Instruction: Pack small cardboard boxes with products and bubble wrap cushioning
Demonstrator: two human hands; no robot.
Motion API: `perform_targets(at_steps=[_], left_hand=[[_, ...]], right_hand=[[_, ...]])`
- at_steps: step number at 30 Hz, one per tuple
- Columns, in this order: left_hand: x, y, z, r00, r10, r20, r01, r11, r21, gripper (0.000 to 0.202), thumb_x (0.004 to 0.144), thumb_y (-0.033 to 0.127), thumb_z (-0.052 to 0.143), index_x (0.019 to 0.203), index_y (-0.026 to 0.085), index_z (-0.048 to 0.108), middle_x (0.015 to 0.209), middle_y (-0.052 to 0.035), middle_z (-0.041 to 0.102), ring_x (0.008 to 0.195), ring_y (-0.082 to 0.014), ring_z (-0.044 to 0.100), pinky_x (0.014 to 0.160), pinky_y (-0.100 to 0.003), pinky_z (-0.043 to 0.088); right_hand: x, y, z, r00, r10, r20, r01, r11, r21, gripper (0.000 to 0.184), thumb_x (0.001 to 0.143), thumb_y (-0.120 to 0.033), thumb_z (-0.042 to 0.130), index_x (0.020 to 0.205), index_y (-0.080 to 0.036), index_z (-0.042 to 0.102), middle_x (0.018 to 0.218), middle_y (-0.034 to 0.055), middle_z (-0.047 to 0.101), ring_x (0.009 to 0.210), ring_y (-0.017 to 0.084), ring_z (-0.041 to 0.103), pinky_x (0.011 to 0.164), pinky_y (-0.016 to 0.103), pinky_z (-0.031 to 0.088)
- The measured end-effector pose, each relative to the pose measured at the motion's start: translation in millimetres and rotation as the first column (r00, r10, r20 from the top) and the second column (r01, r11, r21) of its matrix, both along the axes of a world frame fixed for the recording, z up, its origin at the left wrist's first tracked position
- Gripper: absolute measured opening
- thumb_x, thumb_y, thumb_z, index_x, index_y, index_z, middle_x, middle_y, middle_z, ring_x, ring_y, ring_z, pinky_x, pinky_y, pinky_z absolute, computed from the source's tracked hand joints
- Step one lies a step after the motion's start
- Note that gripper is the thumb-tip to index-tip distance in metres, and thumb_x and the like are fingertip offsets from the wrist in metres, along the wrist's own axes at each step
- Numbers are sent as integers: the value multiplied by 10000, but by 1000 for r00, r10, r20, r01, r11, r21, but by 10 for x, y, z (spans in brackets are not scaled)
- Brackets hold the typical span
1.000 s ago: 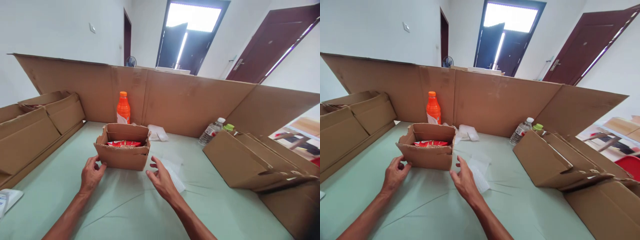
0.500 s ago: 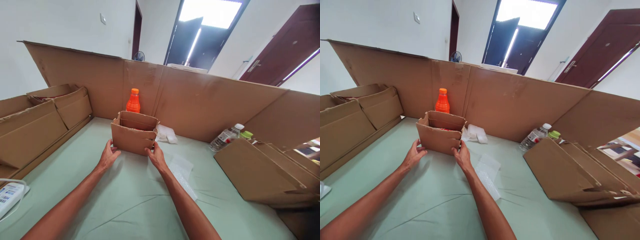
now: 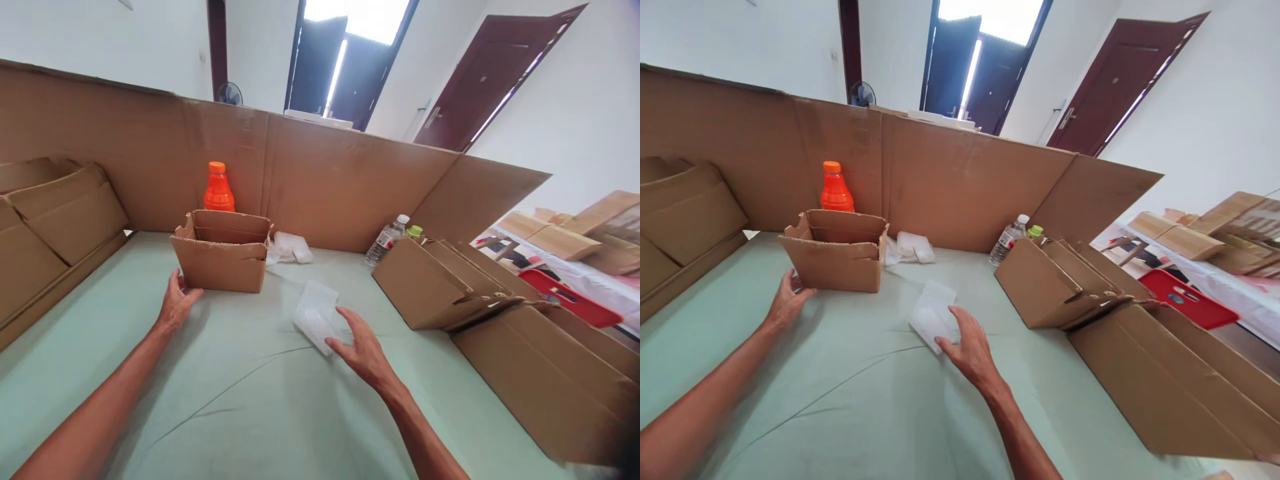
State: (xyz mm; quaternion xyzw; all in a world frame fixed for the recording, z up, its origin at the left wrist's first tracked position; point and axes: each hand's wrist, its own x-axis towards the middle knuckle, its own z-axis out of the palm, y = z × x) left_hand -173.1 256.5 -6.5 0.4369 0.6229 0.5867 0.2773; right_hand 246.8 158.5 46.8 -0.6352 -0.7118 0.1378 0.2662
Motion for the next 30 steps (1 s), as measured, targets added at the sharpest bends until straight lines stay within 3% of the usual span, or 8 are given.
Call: perform_targets(at_steps=[3,8,11,14,17,21,25,30], left_hand=[[189,-90,-46,1000,10,6,-10,998,-59,791,646,326,686,1382,245,408,1341,-140,564,1262,-297,553,1040,-445,447],[365,-732,-69,997,38,-66,-45,993,-111,790,716,355,684,1436,274,367,1479,-151,461,1329,-306,494,1057,-477,418],[468,-1142,55,987,-16,-157,-13,983,-185,718,761,386,663,1428,257,431,1444,-154,512,1264,-320,543,950,-461,493],[632,-1427,213,950,-201,-240,136,956,-261,595,802,406,599,1362,219,531,1382,-151,574,1215,-336,577,821,-428,550],[823,-1594,343,809,-497,-314,432,865,-255,526,802,346,579,1311,216,590,1410,-123,568,1308,-319,517,998,-468,502],[1031,-1703,444,491,-776,-396,727,615,-304,722,702,187,592,1417,238,506,1529,-83,464,1433,-301,375,1199,-507,297],[1191,-1853,489,212,-866,-453,777,430,-460,783,633,181,654,1403,200,513,1493,-117,495,1417,-341,375,1218,-539,227],[1323,-2279,590,152,-887,-437,747,393,-537,684,662,254,714,1327,242,556,1383,-110,566,1274,-345,485,1156,-564,293]], right_hand=[[-101,-61,-14,1000,-24,-4,23,991,-129,721,779,-439,689,1432,-191,510,1460,158,543,1337,356,507,1105,565,384],[-268,-280,213,886,297,-356,-319,948,-3,412,896,-468,605,1253,-269,653,1151,71,736,1159,267,631,1047,459,455],[-195,-330,311,857,166,-488,-169,985,39,330,916,-455,575,1148,-245,683,1003,65,768,1034,249,676,982,436,494],[-144,-360,254,903,-4,-429,-25,998,-61,306,897,-444,585,1084,-233,705,1013,72,771,980,249,675,886,412,529],[-146,-410,103,951,-4,-309,-33,993,-116,329,884,-436,571,1114,-250,714,1160,77,732,1014,261,656,741,359,551],[-128,-343,-130,986,58,-154,-73,993,-93,394,887,-421,560,1230,-260,668,1277,79,681,1137,276,623,768,375,570],[-196,-141,-351,982,183,54,-181,983,-34,443,892,-354,578,1309,-212,622,1371,123,628,1281,313,554,1048,528,460],[-517,-82,-457,876,460,146,-463,886,-15,379,937,-296,547,1297,-217,638,1418,117,594,1355,288,504,1104,505,415]])
